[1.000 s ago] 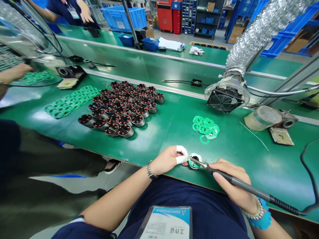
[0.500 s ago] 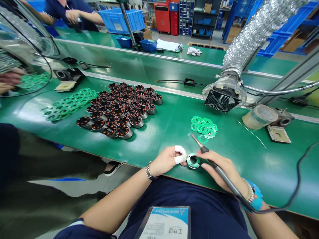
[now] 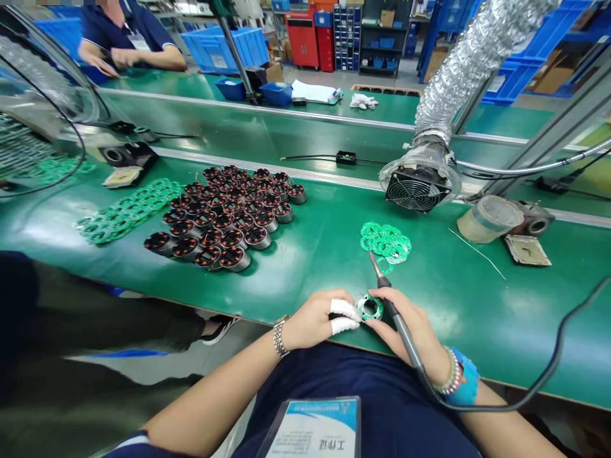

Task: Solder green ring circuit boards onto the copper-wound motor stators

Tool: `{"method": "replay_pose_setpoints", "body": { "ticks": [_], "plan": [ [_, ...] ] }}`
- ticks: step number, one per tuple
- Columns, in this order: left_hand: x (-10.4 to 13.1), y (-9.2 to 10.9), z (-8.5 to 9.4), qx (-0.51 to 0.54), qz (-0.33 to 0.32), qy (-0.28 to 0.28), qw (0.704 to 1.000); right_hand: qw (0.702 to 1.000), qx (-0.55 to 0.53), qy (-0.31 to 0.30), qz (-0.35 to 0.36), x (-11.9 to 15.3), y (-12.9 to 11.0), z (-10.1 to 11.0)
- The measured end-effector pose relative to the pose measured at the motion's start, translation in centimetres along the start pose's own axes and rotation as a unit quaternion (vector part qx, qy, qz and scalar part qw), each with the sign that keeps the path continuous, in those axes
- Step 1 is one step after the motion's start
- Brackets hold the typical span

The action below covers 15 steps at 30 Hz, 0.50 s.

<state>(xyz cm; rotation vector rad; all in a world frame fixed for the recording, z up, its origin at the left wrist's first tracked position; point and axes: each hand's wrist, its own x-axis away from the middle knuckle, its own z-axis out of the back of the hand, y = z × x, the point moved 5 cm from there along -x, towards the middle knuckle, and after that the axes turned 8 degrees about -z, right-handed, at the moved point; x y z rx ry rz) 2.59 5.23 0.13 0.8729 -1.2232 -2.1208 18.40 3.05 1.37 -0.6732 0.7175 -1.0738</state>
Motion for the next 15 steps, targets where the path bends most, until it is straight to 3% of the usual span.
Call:
{"method": "replay_pose_setpoints", "body": {
  "ticks": [2, 6, 11, 15],
  "plan": [
    [-0.4, -0.6, -0.4, 0.088, 0.078, 0.027, 0.993, 1.0, 0.007, 0.019, -0.002, 0.5, -0.2, -0.1],
    [-0.7, -1.3, -1.4, 0.237, 0.221, 0.063, 0.944, 0.999, -0.01, 0.032, 0.016, 0.2, -0.8, 0.0],
    [-0.8, -1.1, -1.6, 0.256, 0.241, 0.076, 0.933, 0.996, -0.048, 0.033, 0.073, -1.1, -2.1, -0.1],
    [-0.5, -1.3, -1.5, 0.251, 0.247, 0.086, 0.932, 0.996, -0.05, 0.027, 0.072, -1.4, -2.3, -0.4]
  ]
}}
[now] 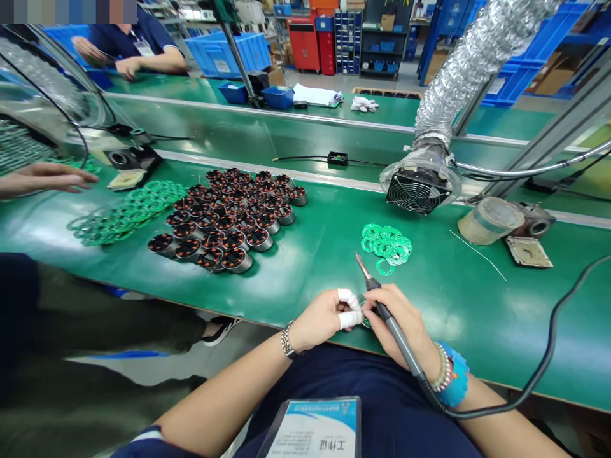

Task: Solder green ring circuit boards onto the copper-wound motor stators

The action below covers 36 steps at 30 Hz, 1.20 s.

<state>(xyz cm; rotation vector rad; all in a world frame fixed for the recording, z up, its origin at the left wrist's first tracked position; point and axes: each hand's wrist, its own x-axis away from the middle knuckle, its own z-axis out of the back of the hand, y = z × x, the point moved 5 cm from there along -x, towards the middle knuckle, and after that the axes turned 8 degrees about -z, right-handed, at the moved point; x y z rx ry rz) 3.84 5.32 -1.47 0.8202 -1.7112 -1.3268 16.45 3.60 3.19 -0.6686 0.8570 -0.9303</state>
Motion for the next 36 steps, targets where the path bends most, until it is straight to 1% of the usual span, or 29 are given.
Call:
{"method": "replay_pose_setpoints", "body": {
  "ticks": [3, 6, 10, 12, 15, 17, 19, 22, 25, 30, 36],
  "plan": [
    [0.2, -0.1, 0.1, 0.004, 0.001, 0.01, 1.0, 1.0, -0.007, -0.011, -0.018, 0.1, 0.1, -0.2],
    [0.4, 0.0, 0.0, 0.014, 0.001, 0.014, 1.0, 1.0, -0.005, -0.004, -0.027, 0.3, 0.1, -0.3],
    [0.7, 0.1, -0.1, 0.038, 0.002, 0.026, 0.999, 1.0, 0.023, 0.01, -0.016, 0.4, 0.0, -0.6],
    [0.8, 0.0, 0.0, 0.048, 0.01, 0.034, 0.998, 0.999, 0.025, 0.019, -0.01, 0.4, -0.1, -0.3],
    [0.9, -0.3, 0.0, 0.045, 0.03, 0.032, 0.998, 0.999, 0.016, 0.041, -0.024, 0.5, -0.2, 0.9],
    [0.8, -0.4, 0.1, 0.039, 0.039, 0.027, 0.998, 0.998, 0.006, 0.045, -0.037, 0.7, -0.3, 2.0],
    [0.7, -0.5, 0.2, 0.033, 0.041, 0.019, 0.998, 0.998, -0.006, 0.043, -0.041, 1.2, -0.5, 3.1],
    [0.6, -0.5, 0.3, 0.021, 0.04, 0.006, 0.999, 0.999, -0.024, 0.031, -0.022, 1.9, -0.9, 4.5],
    [0.6, -0.6, 0.4, 0.014, 0.039, 0.004, 0.999, 0.999, -0.046, 0.016, -0.02, 2.5, -1.1, 5.2],
    [0.6, -0.6, 0.5, 0.007, 0.032, 0.002, 0.999, 0.997, -0.06, -0.001, -0.046, 2.5, -0.8, 4.9],
    [0.6, -0.5, 0.4, 0.011, 0.032, 0.007, 0.999, 0.997, -0.063, -0.013, -0.049, 2.4, -0.9, 4.6]
  ]
}}
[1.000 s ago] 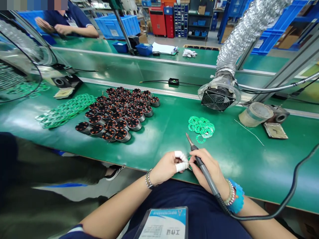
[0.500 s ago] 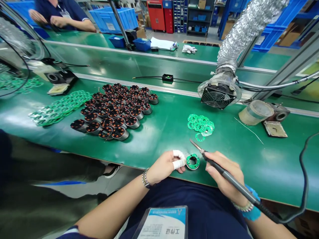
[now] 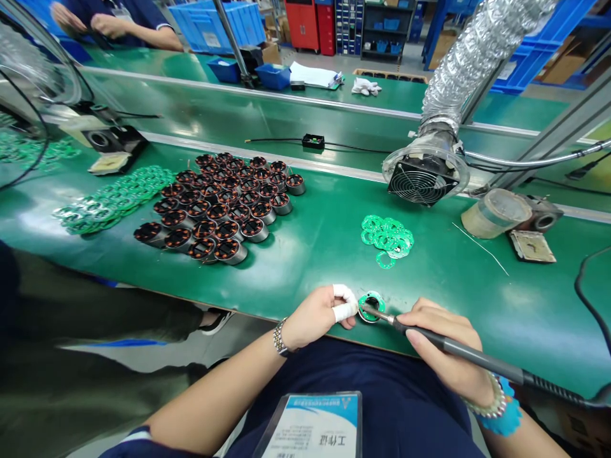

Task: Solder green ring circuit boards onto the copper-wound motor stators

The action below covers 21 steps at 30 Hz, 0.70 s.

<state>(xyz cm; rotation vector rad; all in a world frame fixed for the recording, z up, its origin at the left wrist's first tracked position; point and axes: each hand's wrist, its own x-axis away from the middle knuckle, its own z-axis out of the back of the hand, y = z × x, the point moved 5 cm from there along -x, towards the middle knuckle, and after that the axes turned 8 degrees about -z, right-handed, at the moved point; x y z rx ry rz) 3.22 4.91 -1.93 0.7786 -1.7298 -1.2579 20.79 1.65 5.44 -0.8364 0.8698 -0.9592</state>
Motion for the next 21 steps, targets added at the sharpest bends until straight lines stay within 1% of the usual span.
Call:
{"method": "replay_pose_setpoints", "body": {
  "ticks": [8, 10, 12, 14, 16, 18, 19, 21],
  "plan": [
    [0.0, 0.2, -0.1, -0.007, 0.005, 0.005, 1.0, 1.0, 0.01, 0.005, 0.001, 0.0, 0.0, 0.3],
    [0.0, 0.2, -0.1, -0.007, 0.006, 0.006, 1.0, 1.0, 0.03, 0.003, 0.007, -0.3, 0.2, 0.2],
    [0.0, 0.1, -0.1, -0.007, 0.003, 0.005, 1.0, 0.997, 0.067, -0.013, 0.026, -0.8, 0.5, -0.3],
    [-0.1, 0.1, -0.1, -0.008, -0.001, 0.003, 1.0, 0.993, 0.098, -0.046, 0.041, -1.5, 1.1, -1.0],
    [-0.1, 0.1, -0.1, -0.012, -0.004, 0.0, 1.0, 0.99, 0.108, -0.086, 0.038, -2.0, 1.9, -1.8],
    [0.1, 0.1, 0.0, -0.02, -0.006, 0.003, 1.0, 0.988, 0.112, -0.103, 0.026, -2.1, 2.6, -2.3],
    [0.2, 0.0, 0.0, -0.025, -0.006, 0.009, 1.0, 0.988, 0.116, -0.1, 0.02, -2.1, 2.8, -2.5],
    [0.8, -0.2, 0.1, -0.055, -0.014, 0.02, 0.998, 0.989, 0.129, -0.068, 0.008, -1.8, 3.0, -2.6]
  ]
}}
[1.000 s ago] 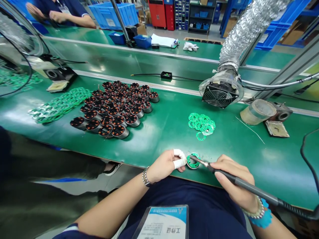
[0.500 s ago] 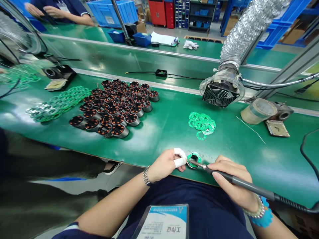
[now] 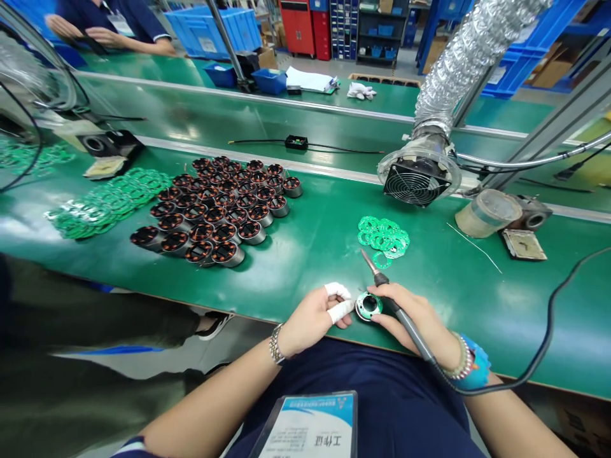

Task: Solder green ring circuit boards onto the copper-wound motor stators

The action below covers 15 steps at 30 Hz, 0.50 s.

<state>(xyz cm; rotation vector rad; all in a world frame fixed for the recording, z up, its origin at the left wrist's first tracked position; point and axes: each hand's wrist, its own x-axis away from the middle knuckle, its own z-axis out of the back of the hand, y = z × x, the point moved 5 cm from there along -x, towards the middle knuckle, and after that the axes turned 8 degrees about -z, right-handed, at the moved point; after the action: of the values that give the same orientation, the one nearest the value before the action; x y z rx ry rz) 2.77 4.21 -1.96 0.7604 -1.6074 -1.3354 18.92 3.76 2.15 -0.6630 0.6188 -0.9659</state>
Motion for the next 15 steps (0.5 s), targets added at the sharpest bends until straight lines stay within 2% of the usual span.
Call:
{"method": "replay_pose_setpoints", "body": {
  "ticks": [3, 5, 7, 9, 11, 15],
  "plan": [
    [0.9, -0.2, -0.2, -0.143, -0.054, 0.021, 0.988, 0.997, 0.027, 0.075, -0.013, 0.8, -0.2, -0.1],
    [1.2, 0.1, -0.8, -0.263, -0.118, 0.042, 0.956, 0.993, 0.038, 0.109, -0.011, 1.3, -0.5, -0.2],
    [1.3, 0.4, -1.4, -0.341, -0.169, 0.056, 0.923, 0.992, 0.04, 0.12, -0.012, 1.5, -0.6, -0.5],
    [1.3, 0.8, -1.9, -0.369, -0.194, 0.054, 0.907, 0.992, 0.035, 0.117, -0.017, 1.5, -0.5, -0.6],
    [1.3, 1.0, -2.0, -0.365, -0.197, 0.04, 0.909, 0.993, 0.033, 0.115, -0.019, 1.5, -0.4, -0.7],
    [1.7, 1.1, -1.1, -0.362, -0.155, 0.036, 0.919, 0.992, 0.04, 0.121, -0.015, 1.5, -0.4, -0.6]
  ]
}}
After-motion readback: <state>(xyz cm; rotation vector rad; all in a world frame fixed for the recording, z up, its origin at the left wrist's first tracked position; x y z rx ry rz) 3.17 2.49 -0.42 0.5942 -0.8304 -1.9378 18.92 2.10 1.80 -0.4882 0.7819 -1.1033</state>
